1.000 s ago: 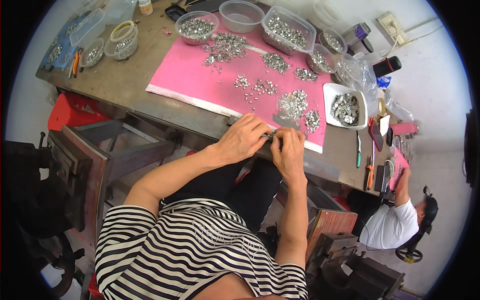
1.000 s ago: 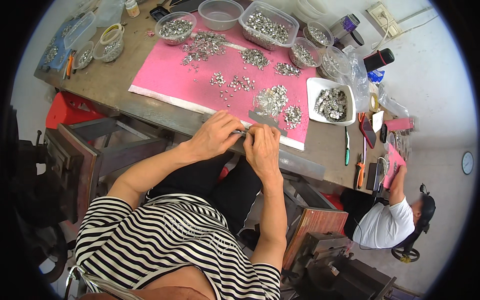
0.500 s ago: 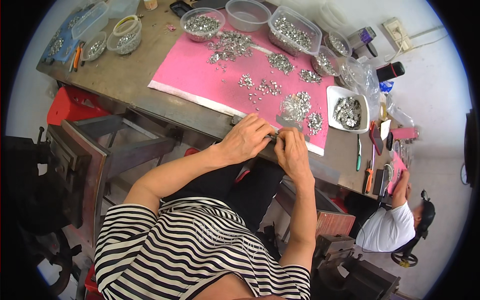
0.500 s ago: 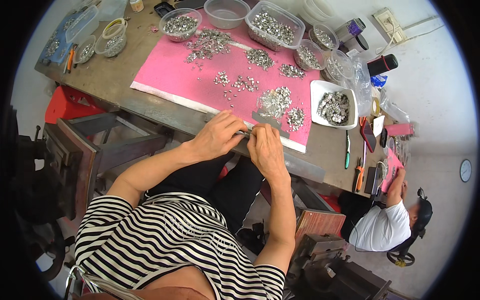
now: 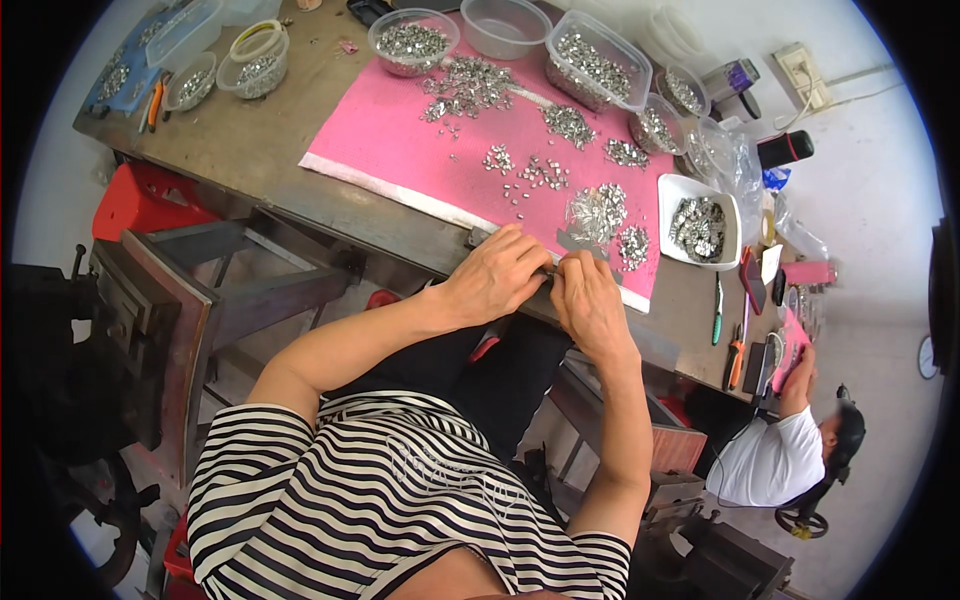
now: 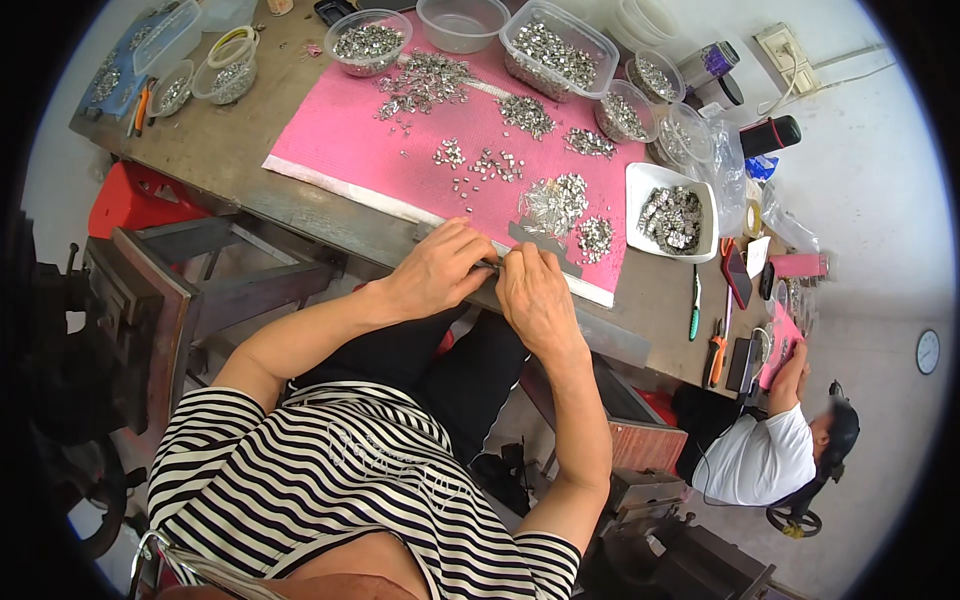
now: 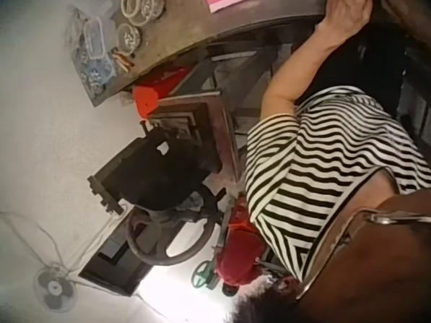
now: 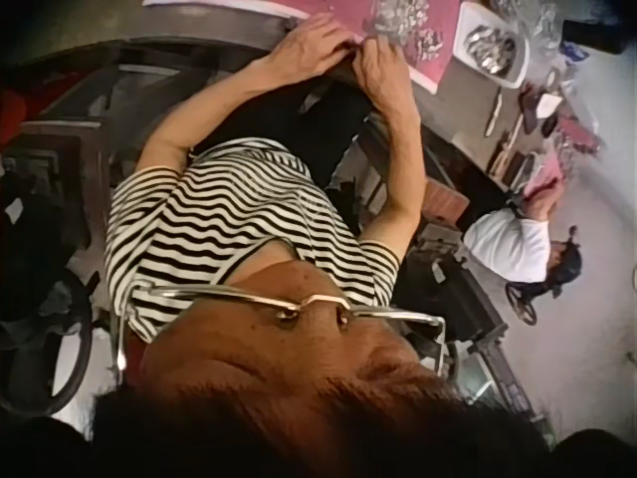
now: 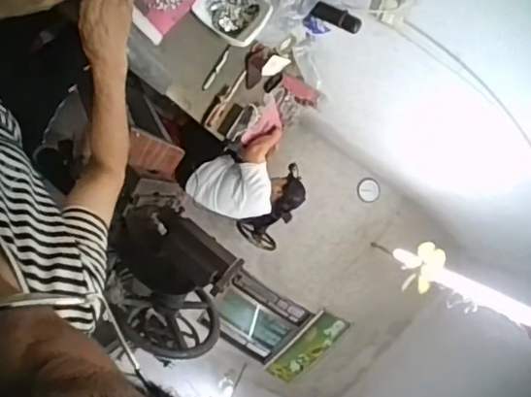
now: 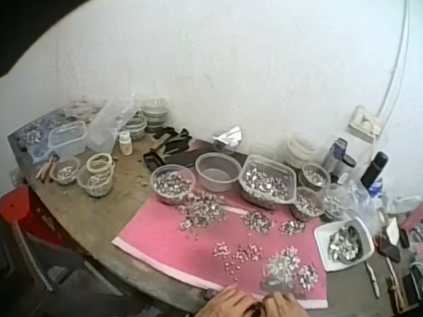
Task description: The person arranges small metal pieces into a metal strip by hand, inserts the strip into a manual press machine, and rotates the wheel to press it. The person then resumes placing metal pieces into the strip.
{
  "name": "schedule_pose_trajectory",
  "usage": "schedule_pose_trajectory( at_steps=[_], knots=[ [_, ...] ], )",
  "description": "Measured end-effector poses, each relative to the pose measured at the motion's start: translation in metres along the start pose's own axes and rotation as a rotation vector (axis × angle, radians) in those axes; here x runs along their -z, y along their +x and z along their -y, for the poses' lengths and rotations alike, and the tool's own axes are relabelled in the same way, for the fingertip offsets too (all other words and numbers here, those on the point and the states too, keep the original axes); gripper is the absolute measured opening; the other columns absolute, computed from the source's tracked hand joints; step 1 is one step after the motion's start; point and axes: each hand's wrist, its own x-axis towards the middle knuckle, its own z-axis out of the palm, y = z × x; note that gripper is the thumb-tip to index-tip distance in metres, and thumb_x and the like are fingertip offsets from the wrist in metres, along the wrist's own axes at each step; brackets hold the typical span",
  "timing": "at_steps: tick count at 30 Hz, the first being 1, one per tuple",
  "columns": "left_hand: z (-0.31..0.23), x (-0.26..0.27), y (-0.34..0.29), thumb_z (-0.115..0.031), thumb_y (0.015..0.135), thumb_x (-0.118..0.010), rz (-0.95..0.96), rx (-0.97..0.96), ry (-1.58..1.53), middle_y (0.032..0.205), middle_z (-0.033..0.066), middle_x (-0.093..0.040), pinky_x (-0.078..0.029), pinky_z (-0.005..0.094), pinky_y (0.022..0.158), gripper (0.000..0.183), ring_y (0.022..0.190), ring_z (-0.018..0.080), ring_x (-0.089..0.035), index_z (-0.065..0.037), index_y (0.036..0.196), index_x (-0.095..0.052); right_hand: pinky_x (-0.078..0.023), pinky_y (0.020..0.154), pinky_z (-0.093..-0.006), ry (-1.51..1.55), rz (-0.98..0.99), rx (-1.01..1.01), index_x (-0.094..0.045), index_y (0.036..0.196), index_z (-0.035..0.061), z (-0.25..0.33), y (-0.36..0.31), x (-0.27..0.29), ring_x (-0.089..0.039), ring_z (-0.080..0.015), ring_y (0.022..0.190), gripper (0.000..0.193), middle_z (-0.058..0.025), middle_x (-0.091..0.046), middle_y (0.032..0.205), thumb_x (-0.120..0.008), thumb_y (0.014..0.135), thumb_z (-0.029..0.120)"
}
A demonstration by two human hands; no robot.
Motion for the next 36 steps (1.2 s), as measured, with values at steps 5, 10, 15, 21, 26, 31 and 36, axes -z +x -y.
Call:
schedule_pose_trajectory(
  at_steps=[5,10,15,21,26,31,36],
  knots=[
    [0.001,0.0,-0.002,-0.003,0.081,-0.071,-0.002,-0.006,-0.007,0.096,0.0144,-0.059,-0.045,0.0458,0.094,0.021,0.095,0.0351,-0.058,0.0,0.099,-0.061,-0.048,0.079,-0.0436,0.044,0.024,-0.01,-0.054,0.095,-0.0032,-0.003,-0.002,0.0,-0.057,-0.0365,0.084,0.012,-0.0184,-0.055,0.092,-0.062,0.087,0.0],
    [0.001,-0.003,-0.001,-0.004,0.081,-0.07,-0.011,-0.02,-0.011,0.094,0.0159,-0.059,-0.044,0.0454,0.094,0.02,0.094,0.0357,-0.057,0.001,0.098,-0.061,-0.049,0.079,-0.0433,-0.002,0.079,0.011,-0.054,0.096,-0.0034,-0.001,0.001,0.007,-0.057,-0.0362,0.083,0.011,-0.0184,-0.054,0.091,-0.061,0.088,0.0],
    [0.003,-0.004,-0.001,-0.002,0.079,-0.069,-0.034,-0.028,-0.004,0.09,0.0158,-0.057,-0.045,0.0452,0.091,0.02,0.091,0.0358,-0.057,0.001,0.095,-0.059,-0.049,0.079,-0.0402,-0.143,0.184,0.049,-0.055,0.094,-0.0022,-0.001,0.005,0.006,-0.058,-0.034,0.084,0.01,-0.0173,-0.054,0.091,-0.059,0.087,0.002],
    [0.001,-0.002,0.0,-0.001,0.079,-0.067,-0.049,-0.001,-0.036,0.09,0.0159,-0.056,-0.045,0.0463,0.092,0.019,0.091,0.0362,-0.057,0.001,0.094,-0.055,-0.049,0.083,-0.0388,-0.24,0.227,0.101,-0.056,0.095,-0.0017,0.004,0.007,0.009,-0.059,-0.0317,0.087,0.011,-0.0159,-0.053,0.091,-0.059,0.086,0.003],
    [0.0,0.005,0.001,-0.001,0.08,-0.067,-0.025,-0.031,-0.032,0.092,0.0153,-0.055,-0.044,0.0468,0.098,0.019,0.091,0.0356,-0.057,0.001,0.095,-0.055,-0.047,0.08,-0.0431,0.002,-0.019,0.001,-0.058,0.1,-0.0008,0.006,0.0,0.002,-0.06,-0.0348,0.088,0.017,-0.0149,-0.061,0.097,-0.066,0.085,-0.005],
    [0.001,0.004,-0.001,-0.001,0.079,-0.068,-0.025,-0.025,-0.04,0.091,0.0146,-0.054,-0.043,0.0466,0.098,0.02,0.092,0.0347,-0.057,0.001,0.094,-0.055,-0.049,0.085,-0.0426,-0.038,-0.106,-0.036,-0.061,0.1,-0.0011,0.008,-0.009,-0.013,-0.061,-0.0323,0.093,0.015,-0.0137,-0.061,0.098,-0.067,0.086,-0.001],
    [0.0,0.003,-0.001,-0.001,0.079,-0.068,-0.009,-0.024,-0.031,0.092,0.0146,-0.054,-0.044,0.0453,0.094,0.021,0.093,0.0344,-0.056,0.0,0.095,-0.055,-0.049,0.084,-0.0419,0.041,-0.2,-0.138,-0.064,0.1,0.0011,0.012,-0.013,-0.02,-0.061,-0.0322,0.091,0.018,-0.013,-0.062,0.098,-0.071,0.084,0.0]
  ],
)
